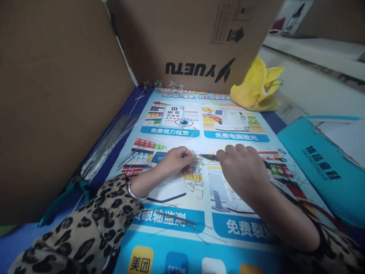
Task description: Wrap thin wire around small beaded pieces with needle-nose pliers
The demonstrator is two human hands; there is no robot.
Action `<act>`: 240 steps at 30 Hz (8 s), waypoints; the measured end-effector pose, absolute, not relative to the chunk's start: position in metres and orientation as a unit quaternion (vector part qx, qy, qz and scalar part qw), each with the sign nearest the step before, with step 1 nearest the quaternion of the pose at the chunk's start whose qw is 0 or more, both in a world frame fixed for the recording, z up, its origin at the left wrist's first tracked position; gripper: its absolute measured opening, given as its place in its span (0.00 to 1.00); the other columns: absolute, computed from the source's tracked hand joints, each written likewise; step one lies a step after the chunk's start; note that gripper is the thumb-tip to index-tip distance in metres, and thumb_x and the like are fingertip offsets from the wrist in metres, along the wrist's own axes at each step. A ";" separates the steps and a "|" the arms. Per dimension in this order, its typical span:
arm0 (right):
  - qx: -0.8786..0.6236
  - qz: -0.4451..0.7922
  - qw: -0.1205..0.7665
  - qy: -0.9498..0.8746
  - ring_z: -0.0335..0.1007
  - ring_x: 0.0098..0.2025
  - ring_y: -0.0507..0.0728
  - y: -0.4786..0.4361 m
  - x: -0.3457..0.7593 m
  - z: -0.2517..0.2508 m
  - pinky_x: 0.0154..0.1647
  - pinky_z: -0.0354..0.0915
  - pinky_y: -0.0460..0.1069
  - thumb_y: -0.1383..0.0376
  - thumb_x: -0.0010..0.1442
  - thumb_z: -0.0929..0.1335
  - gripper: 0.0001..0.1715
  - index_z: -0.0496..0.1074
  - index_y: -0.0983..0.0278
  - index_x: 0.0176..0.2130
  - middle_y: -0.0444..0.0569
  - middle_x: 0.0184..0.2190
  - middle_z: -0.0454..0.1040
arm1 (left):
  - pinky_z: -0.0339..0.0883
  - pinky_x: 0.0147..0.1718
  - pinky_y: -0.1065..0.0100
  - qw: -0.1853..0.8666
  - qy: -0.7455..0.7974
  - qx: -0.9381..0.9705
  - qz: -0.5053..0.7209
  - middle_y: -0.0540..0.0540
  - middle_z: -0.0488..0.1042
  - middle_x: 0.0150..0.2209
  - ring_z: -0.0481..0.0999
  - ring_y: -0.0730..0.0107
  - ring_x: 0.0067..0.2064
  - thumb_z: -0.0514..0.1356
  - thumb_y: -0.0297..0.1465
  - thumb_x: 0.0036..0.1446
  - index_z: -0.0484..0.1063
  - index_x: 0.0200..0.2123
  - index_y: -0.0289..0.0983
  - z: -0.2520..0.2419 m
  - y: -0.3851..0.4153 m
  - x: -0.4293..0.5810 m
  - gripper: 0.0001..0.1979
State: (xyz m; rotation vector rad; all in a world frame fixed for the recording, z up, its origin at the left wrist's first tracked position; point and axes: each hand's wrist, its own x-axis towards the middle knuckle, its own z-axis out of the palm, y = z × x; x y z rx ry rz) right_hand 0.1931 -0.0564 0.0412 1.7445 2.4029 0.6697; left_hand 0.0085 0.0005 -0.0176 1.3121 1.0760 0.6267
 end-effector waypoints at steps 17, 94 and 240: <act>0.569 0.229 0.046 0.789 0.62 0.33 0.59 -0.055 0.194 0.040 0.31 0.44 0.52 0.73 0.57 0.61 0.09 0.69 0.65 0.31 0.53 0.28 0.70 | 0.62 0.19 0.73 0.628 0.455 0.574 0.262 0.49 0.71 0.17 0.71 0.73 0.19 0.58 0.31 0.52 0.66 0.28 0.35 -0.021 0.001 0.006 0.05; 0.528 0.249 -0.013 0.812 0.55 0.32 0.58 -0.034 0.194 0.004 0.33 0.43 0.52 0.72 0.58 0.60 0.11 0.70 0.66 0.34 0.52 0.28 0.68 | 0.59 0.19 0.77 0.692 0.442 0.484 0.302 0.51 0.69 0.17 0.70 0.78 0.17 0.58 0.28 0.52 0.64 0.24 0.34 -0.008 -0.001 0.007 0.06; 0.552 0.214 0.041 0.805 0.61 0.32 0.58 -0.041 0.200 0.035 0.31 0.42 0.52 0.72 0.59 0.59 0.11 0.69 0.65 0.33 0.51 0.28 0.71 | 0.66 0.28 0.72 0.821 0.281 0.395 0.303 0.44 0.73 0.39 0.71 0.76 0.31 0.64 0.29 0.49 0.68 0.43 0.36 -0.004 -0.009 0.009 0.16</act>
